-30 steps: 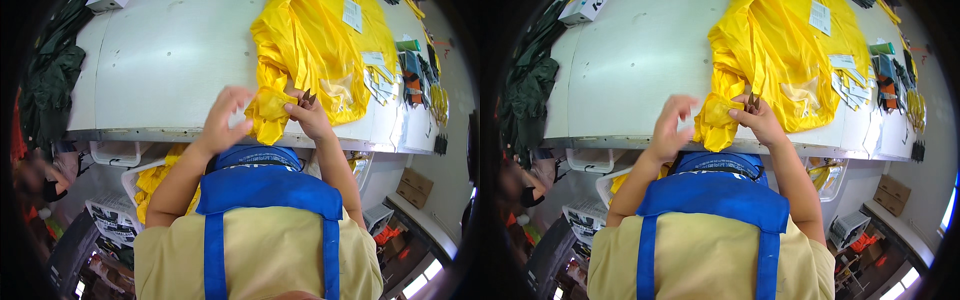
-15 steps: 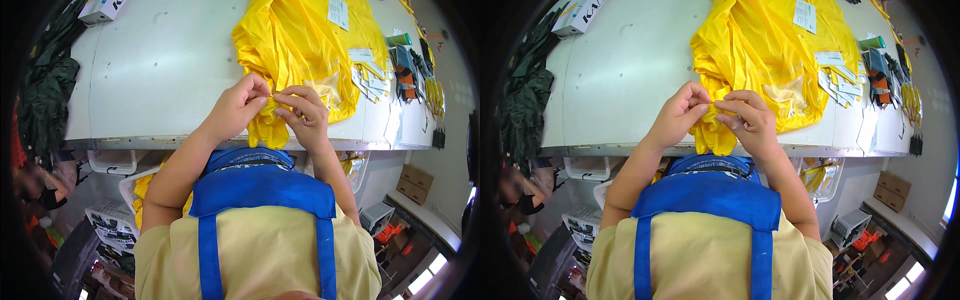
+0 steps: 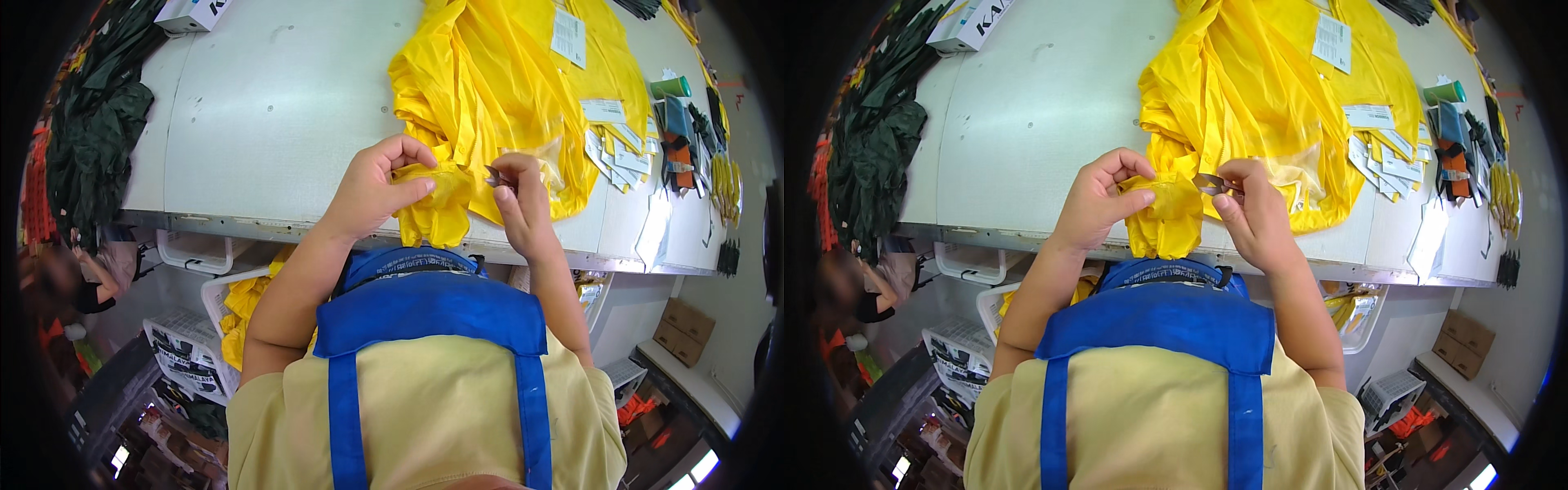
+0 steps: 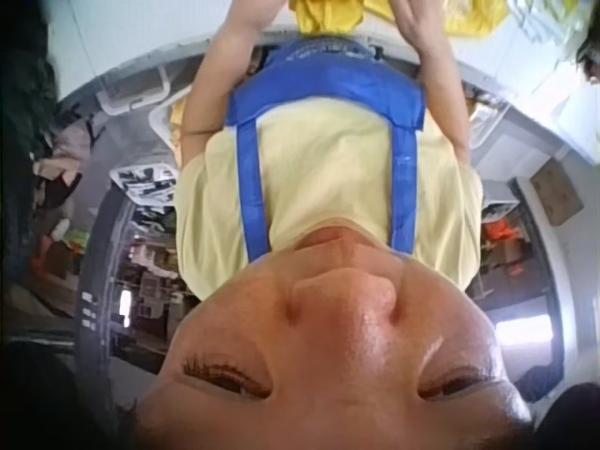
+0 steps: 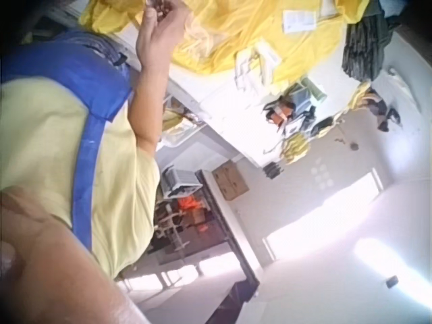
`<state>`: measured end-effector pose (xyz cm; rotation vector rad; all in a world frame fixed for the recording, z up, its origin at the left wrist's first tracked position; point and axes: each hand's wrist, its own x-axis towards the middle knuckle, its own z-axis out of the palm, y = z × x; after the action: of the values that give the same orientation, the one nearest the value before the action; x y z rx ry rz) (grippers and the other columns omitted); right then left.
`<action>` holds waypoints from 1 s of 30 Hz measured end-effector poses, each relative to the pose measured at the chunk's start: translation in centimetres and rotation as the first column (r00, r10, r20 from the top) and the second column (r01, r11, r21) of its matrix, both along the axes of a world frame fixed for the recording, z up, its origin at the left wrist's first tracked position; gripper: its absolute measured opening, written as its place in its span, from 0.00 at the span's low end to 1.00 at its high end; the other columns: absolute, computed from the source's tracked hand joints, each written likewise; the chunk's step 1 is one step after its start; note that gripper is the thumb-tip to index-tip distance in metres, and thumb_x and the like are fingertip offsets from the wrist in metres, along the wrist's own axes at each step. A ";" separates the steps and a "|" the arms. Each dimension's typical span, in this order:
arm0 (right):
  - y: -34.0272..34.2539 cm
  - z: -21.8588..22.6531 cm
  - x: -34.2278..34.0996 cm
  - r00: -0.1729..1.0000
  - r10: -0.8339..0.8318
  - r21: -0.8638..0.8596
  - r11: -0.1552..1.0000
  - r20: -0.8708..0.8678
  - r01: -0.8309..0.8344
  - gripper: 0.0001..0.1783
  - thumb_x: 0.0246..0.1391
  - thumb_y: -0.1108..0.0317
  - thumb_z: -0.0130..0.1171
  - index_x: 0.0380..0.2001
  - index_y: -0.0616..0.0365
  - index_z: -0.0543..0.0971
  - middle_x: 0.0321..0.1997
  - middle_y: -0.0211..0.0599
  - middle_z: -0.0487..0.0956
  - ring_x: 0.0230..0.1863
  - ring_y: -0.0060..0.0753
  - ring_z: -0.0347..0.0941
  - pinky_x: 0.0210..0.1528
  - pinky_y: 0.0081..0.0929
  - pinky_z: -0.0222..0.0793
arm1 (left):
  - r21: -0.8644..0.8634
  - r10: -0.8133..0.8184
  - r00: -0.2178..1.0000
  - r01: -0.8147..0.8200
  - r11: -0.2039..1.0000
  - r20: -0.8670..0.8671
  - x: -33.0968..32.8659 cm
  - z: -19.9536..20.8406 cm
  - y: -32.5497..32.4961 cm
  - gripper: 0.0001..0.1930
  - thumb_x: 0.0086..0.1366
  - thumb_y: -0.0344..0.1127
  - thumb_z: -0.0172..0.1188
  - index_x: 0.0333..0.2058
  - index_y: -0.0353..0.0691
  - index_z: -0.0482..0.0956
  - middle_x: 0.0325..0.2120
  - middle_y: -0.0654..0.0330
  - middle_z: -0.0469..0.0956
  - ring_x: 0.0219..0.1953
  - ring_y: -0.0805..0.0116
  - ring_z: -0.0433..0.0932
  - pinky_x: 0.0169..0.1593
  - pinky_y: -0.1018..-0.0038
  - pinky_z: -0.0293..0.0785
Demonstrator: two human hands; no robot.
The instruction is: The person folds a yellow raincoat on a white table. They smooth the fabric, fold the sleeves, and fold the body of the coat into a compact rectangle. The person uses a small blade to cut a tag or string from the garment during the process.
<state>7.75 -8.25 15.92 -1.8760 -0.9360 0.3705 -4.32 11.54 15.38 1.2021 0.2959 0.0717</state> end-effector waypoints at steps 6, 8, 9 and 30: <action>1.4 0.7 0.1 0.959 0.068 0.009 0.997 0.274 -0.074 0.15 0.41 0.68 0.68 0.35 0.57 0.77 0.30 0.36 0.78 0.31 0.38 0.75 0.32 0.30 0.70 | 0.022 -0.025 1.000 0.025 0.999 0.003 0.0 0.0 -0.1 0.12 0.53 0.20 0.60 0.37 0.37 0.72 0.35 0.65 0.73 0.40 0.79 0.70 0.46 0.81 0.68; 1.6 0.6 0.2 0.954 0.070 0.031 0.996 0.293 -0.082 0.15 0.40 0.68 0.68 0.34 0.56 0.78 0.30 0.36 0.79 0.30 0.37 0.75 0.31 0.30 0.69 | 0.029 -0.038 0.999 0.038 0.999 -0.005 0.0 0.0 -0.2 0.12 0.53 0.20 0.60 0.37 0.37 0.72 0.36 0.65 0.73 0.40 0.79 0.71 0.46 0.81 0.68; 1.8 0.6 0.3 0.946 0.076 0.035 0.995 0.314 -0.092 0.15 0.40 0.67 0.69 0.34 0.56 0.78 0.29 0.35 0.79 0.30 0.37 0.75 0.31 0.30 0.69 | 0.034 -0.043 0.999 0.043 0.998 -0.013 0.0 0.1 -0.3 0.12 0.53 0.20 0.60 0.37 0.37 0.72 0.36 0.65 0.73 0.40 0.79 0.71 0.46 0.82 0.68; 2.0 2.0 0.3 0.860 0.143 -0.047 0.989 0.489 -0.138 0.12 0.39 0.64 0.69 0.29 0.54 0.79 0.26 0.33 0.78 0.28 0.36 0.74 0.29 0.30 0.66 | 0.152 -0.075 0.992 0.090 0.984 -0.100 0.3 0.9 -0.5 0.13 0.54 0.21 0.60 0.40 0.36 0.74 0.36 0.65 0.75 0.39 0.81 0.72 0.43 0.83 0.70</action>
<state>8.09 -6.25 17.93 -1.9548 -1.4197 -0.0304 -3.98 11.00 16.26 1.3744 0.3265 -0.0346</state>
